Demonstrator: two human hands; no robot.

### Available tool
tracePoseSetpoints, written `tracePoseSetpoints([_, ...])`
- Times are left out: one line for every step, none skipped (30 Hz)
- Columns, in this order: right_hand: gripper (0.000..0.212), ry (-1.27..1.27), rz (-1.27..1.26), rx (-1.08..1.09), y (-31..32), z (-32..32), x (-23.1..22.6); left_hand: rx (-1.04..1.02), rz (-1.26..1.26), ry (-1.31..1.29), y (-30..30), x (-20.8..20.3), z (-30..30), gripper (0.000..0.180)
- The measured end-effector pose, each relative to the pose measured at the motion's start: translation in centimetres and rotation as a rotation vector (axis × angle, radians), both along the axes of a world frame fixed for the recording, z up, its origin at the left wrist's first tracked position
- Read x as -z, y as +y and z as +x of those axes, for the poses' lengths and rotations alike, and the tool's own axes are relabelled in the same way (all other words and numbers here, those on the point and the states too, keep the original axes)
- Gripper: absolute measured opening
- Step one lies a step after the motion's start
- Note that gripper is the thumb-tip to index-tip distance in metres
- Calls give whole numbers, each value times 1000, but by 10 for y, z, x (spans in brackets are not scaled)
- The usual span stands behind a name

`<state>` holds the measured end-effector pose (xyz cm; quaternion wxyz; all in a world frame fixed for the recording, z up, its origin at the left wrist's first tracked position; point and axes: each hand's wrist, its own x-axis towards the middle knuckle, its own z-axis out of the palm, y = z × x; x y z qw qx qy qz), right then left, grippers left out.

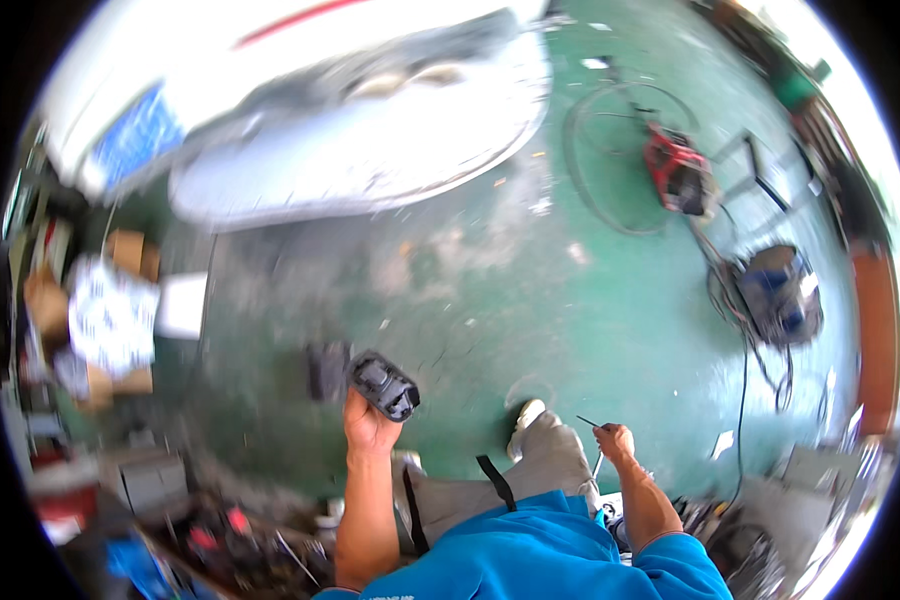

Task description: The person removes a trim piece from the car door panel using a prying tool, then uses a screwdriver to unscrew the door handle. The person walks through the garage and retrieves a tool from a toolbox.

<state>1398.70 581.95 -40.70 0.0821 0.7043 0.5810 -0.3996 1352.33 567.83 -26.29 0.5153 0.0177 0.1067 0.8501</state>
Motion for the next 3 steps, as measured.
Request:
tracePoseSetpoints([39, -18, 21, 11, 11, 19, -8, 121, 170, -35, 34, -7, 17, 24])
tracePoseSetpoints([39, -35, 55, 40, 17, 43, -13, 266, 347, -79, 72, -19, 34, 26])
tracePoseSetpoints([38, 0, 66, 122, 22, 71, -13, 310, 276, -48, 103, -35, 57, 24])
